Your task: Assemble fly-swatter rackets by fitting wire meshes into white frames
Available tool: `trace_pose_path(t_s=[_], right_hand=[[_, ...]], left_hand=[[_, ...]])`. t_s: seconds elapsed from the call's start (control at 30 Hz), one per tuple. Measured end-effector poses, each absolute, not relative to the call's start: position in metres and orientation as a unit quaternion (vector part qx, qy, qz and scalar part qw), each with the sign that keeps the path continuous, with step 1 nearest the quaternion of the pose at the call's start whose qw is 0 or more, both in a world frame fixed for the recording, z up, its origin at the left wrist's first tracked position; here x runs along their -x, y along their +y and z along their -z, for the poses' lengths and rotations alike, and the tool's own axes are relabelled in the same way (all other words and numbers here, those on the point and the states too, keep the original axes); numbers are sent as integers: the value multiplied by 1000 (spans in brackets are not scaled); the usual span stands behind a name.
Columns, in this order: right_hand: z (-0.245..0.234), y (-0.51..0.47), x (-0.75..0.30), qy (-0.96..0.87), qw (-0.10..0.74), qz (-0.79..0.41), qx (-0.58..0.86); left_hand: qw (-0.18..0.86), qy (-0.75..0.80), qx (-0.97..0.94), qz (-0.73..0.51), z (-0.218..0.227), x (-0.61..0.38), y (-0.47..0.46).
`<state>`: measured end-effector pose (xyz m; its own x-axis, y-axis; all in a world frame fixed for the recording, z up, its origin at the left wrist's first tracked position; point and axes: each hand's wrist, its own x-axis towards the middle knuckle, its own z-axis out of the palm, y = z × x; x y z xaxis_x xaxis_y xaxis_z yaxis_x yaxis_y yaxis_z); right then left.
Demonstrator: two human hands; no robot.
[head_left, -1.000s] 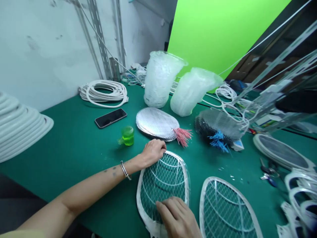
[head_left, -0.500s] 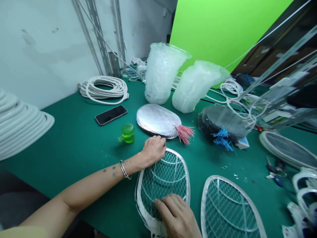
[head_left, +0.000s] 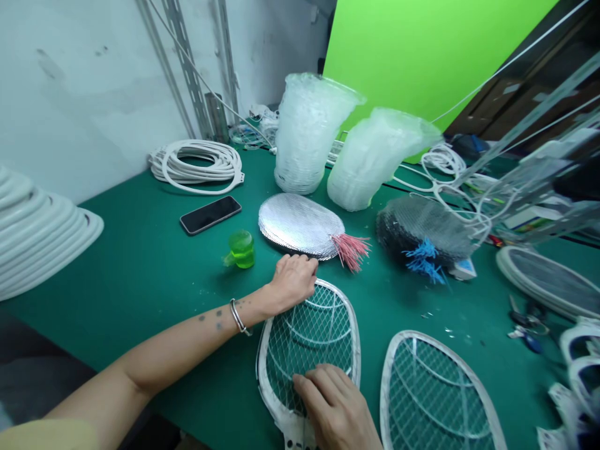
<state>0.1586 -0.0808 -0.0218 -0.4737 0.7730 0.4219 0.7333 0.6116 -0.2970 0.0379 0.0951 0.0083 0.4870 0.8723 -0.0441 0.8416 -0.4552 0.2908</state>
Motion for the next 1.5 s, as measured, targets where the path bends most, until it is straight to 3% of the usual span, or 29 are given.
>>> trace_pose_path(t_s=[0.17, 0.37, 0.53, 0.87, 1.3, 1.5], right_hand=[[25, -86, -156, -843, 271, -84, 456], [-3, -46, -176, -674, 312, -272, 612], [-8, 40, -194, -552, 195, -271, 764], [11, 74, -202, -536, 114, -321, 773], [2, 78, -197, -536, 73, -312, 781], [-1, 79, -198, -561, 131, -285, 766]], left_hand=[[147, 502, -851, -43, -9, -39, 97], [174, 487, -855, -41, -9, -36, 103], [187, 492, -849, -49, -8, -35, 105], [235, 459, -853, -80, 4, -29, 109], [215, 422, -869, -141, 22, -26, 99], [248, 421, -857, -167, 19, -24, 112]])
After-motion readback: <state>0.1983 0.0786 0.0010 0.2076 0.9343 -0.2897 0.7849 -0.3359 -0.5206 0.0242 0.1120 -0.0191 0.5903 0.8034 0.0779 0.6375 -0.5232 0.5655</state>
